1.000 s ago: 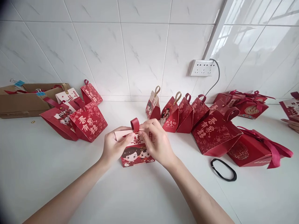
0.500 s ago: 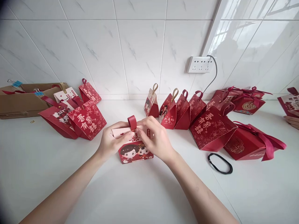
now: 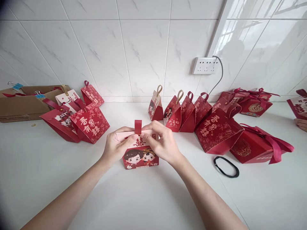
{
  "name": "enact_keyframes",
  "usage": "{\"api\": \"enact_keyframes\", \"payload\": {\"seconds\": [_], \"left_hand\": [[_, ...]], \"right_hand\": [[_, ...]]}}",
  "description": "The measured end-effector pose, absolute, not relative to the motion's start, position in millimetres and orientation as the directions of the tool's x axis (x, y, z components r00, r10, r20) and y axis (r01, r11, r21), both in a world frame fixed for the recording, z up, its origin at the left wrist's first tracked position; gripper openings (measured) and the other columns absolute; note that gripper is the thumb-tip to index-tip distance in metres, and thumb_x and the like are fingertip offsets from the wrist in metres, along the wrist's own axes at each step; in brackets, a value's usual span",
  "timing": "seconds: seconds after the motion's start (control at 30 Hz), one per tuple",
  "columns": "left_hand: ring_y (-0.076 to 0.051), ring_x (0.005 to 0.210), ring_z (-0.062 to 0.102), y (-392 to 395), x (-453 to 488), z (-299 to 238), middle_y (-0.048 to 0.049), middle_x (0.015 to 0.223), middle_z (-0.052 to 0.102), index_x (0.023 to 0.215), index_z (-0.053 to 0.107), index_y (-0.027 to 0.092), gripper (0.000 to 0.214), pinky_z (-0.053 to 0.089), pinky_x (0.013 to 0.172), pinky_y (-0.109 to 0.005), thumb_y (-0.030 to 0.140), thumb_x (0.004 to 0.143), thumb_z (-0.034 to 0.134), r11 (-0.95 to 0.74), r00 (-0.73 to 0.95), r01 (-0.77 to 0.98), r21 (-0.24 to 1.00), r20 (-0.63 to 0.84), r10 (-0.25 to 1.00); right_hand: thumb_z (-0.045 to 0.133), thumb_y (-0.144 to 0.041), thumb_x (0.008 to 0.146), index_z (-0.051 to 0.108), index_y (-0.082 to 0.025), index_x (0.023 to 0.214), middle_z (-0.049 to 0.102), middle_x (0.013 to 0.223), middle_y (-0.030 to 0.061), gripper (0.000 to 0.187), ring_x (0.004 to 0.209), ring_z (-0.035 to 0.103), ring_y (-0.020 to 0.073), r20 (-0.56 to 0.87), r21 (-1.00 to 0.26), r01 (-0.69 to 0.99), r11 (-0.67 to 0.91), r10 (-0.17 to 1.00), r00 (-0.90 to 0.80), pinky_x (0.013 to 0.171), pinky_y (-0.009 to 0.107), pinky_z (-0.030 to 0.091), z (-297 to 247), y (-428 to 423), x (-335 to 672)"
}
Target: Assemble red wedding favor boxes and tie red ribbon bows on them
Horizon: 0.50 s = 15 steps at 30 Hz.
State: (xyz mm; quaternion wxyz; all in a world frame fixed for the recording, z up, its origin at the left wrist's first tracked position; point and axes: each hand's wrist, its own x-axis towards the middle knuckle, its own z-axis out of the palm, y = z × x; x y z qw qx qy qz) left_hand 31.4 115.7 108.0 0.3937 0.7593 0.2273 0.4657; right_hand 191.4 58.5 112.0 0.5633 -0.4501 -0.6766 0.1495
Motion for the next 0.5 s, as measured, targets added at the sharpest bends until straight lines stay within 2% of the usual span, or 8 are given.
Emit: {"api": "enact_keyframes", "payload": {"seconds": [0.27, 0.4, 0.5], "left_hand": [[-0.015, 0.077, 0.067, 116.4, 32.3, 106.1, -0.0031, 0.084, 0.071, 0.08, 0.074, 0.019, 0.019, 0.052, 0.067, -0.02, 0.031, 0.084, 0.059, -0.628, 0.459, 0.015, 0.778, 0.552, 0.696], [-0.016, 0.083, 0.068, 112.4, 33.6, 105.6, -0.0061, 0.093, 0.071, 0.087, 0.072, 0.016, 0.018, 0.054, 0.07, -0.021, 0.03, 0.082, 0.061, -0.529, 0.465, -0.081, 0.844, 0.502, 0.729], [-0.016, 0.082, 0.068, 112.0, 34.3, 103.4, -0.0062, 0.092, 0.072, 0.092, 0.069, 0.016, 0.019, 0.054, 0.068, -0.021, 0.029, 0.08, 0.063, -0.465, 0.463, -0.14, 0.874, 0.473, 0.75]], "right_hand": [[0.051, -0.019, 0.088, 0.052, -0.02, 0.082, 0.048, 0.081, 0.0005, 0.006, 0.073, 0.048, 0.0126, 0.617, -0.696, 0.476, 0.538, 0.787, 0.011, 0.064, 0.026, 0.037, 109.9, 57.6, 188.3], [0.051, -0.02, 0.088, 0.051, -0.02, 0.083, 0.048, 0.079, 0.0005, 0.005, 0.073, 0.047, 0.0133, 0.627, -0.683, 0.504, 0.529, 0.779, 0.032, 0.065, 0.027, 0.037, 108.6, 58.7, 188.5], [0.051, -0.021, 0.088, 0.05, -0.02, 0.082, 0.049, 0.079, 0.0005, 0.005, 0.071, 0.047, 0.013, 0.622, -0.683, 0.513, 0.52, 0.782, 0.037, 0.064, 0.026, 0.036, 109.1, 58.6, 188.2]]}}
